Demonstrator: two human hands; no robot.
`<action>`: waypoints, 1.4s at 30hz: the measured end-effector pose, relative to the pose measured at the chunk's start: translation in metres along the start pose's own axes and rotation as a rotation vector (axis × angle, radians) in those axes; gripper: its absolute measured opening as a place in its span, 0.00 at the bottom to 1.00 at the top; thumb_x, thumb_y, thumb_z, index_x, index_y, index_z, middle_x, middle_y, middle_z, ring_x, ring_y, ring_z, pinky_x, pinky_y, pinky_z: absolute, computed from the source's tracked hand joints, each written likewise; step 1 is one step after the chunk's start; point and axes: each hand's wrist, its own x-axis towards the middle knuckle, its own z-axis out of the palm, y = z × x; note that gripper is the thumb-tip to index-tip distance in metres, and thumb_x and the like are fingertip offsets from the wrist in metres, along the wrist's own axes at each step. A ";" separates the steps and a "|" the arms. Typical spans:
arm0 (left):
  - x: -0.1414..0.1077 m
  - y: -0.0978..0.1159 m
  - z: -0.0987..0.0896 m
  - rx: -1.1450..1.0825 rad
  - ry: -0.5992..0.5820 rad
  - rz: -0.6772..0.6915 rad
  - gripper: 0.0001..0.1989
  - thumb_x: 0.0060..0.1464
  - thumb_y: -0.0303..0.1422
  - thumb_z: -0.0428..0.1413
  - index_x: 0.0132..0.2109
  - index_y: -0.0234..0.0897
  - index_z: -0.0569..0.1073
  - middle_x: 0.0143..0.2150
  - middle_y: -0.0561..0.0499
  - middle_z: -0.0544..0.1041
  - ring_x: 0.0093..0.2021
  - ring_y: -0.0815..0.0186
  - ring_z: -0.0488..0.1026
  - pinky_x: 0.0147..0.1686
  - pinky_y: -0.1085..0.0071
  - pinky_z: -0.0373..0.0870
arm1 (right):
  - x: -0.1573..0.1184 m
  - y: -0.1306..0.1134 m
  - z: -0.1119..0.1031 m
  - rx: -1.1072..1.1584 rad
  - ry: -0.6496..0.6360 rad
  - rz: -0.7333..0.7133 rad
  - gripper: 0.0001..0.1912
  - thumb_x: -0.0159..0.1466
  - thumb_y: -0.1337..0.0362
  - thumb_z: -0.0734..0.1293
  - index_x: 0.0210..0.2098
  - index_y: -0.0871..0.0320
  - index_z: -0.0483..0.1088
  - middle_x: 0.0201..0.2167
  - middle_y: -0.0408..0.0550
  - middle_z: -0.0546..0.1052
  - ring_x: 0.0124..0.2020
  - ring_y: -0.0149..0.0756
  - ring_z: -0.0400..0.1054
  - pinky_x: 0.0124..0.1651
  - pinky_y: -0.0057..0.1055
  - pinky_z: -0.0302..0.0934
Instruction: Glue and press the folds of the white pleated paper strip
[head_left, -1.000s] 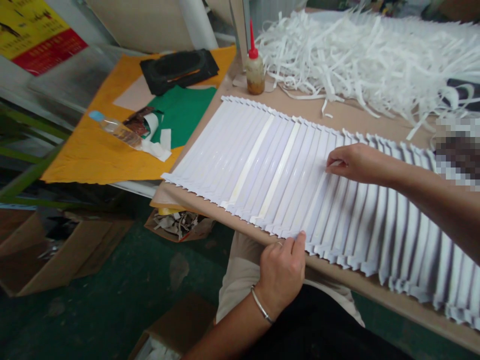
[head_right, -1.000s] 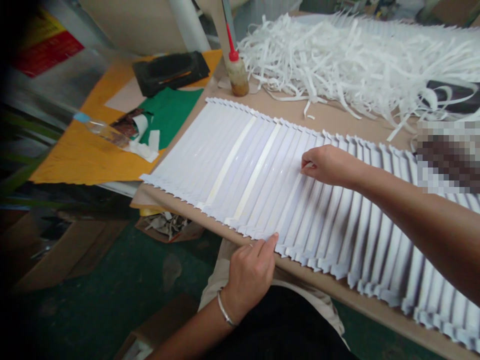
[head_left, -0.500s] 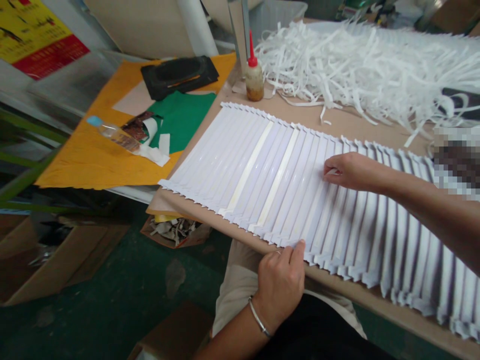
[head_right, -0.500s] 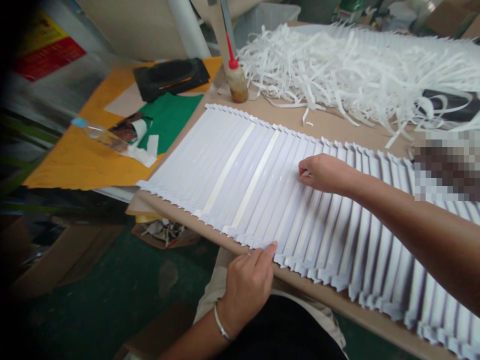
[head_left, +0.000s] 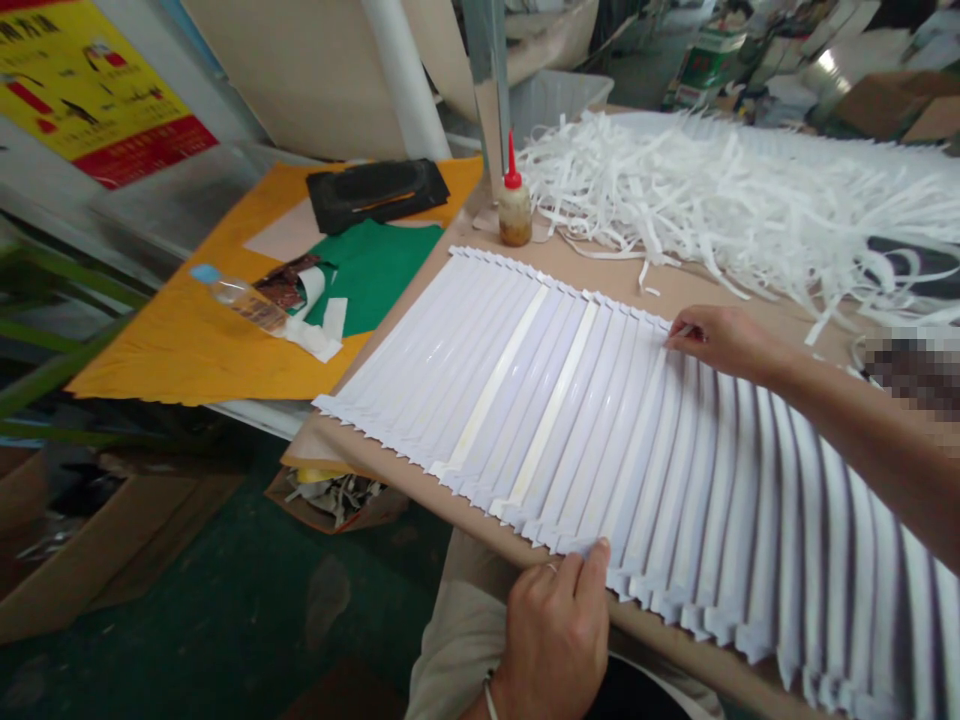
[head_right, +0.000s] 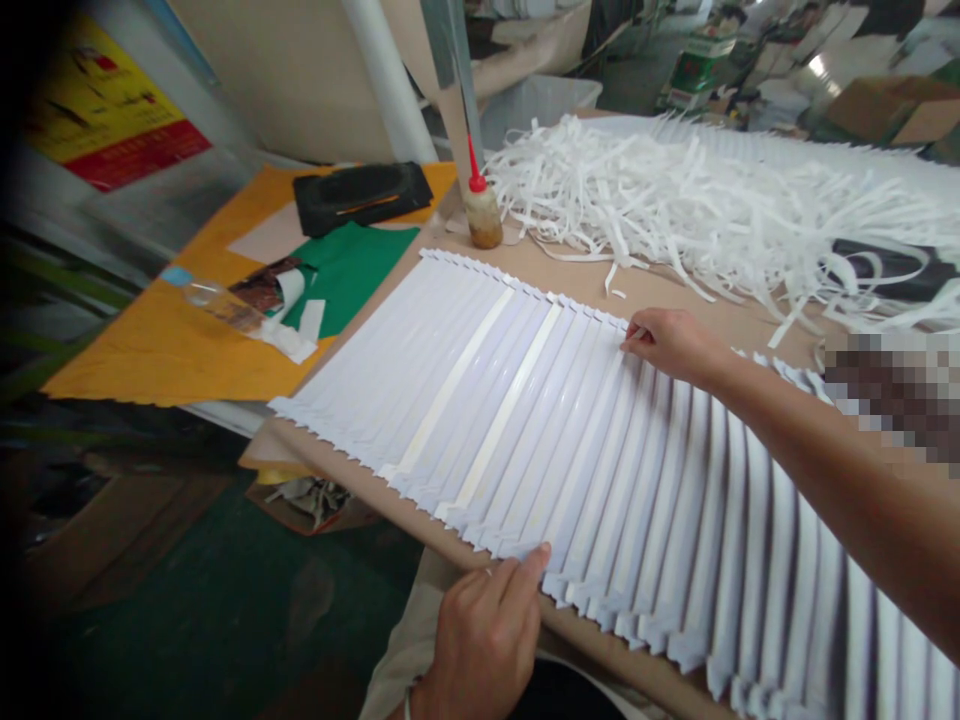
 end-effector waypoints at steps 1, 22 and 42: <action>0.001 0.000 0.000 -0.002 0.010 0.005 0.18 0.64 0.23 0.45 0.58 0.34 0.70 0.33 0.49 0.78 0.28 0.62 0.75 0.28 0.63 0.69 | 0.002 0.002 0.002 0.006 0.013 0.003 0.12 0.63 0.55 0.66 0.35 0.57 0.74 0.30 0.49 0.79 0.31 0.38 0.71 0.35 0.32 0.61; 0.004 -0.005 0.004 0.005 0.108 0.050 0.18 0.65 0.23 0.43 0.56 0.32 0.72 0.30 0.50 0.77 0.24 0.64 0.72 0.25 0.64 0.63 | 0.017 0.019 0.030 -0.023 0.108 0.014 0.09 0.61 0.58 0.64 0.32 0.57 0.72 0.29 0.48 0.77 0.29 0.36 0.67 0.33 0.31 0.57; -0.008 -0.006 0.023 -0.004 0.295 -0.099 0.16 0.62 0.21 0.45 0.51 0.39 0.72 0.31 0.54 0.81 0.27 0.65 0.78 0.31 0.68 0.71 | 0.035 0.027 0.008 -0.006 0.307 0.367 0.09 0.59 0.60 0.64 0.31 0.57 0.74 0.29 0.52 0.78 0.31 0.41 0.68 0.34 0.34 0.56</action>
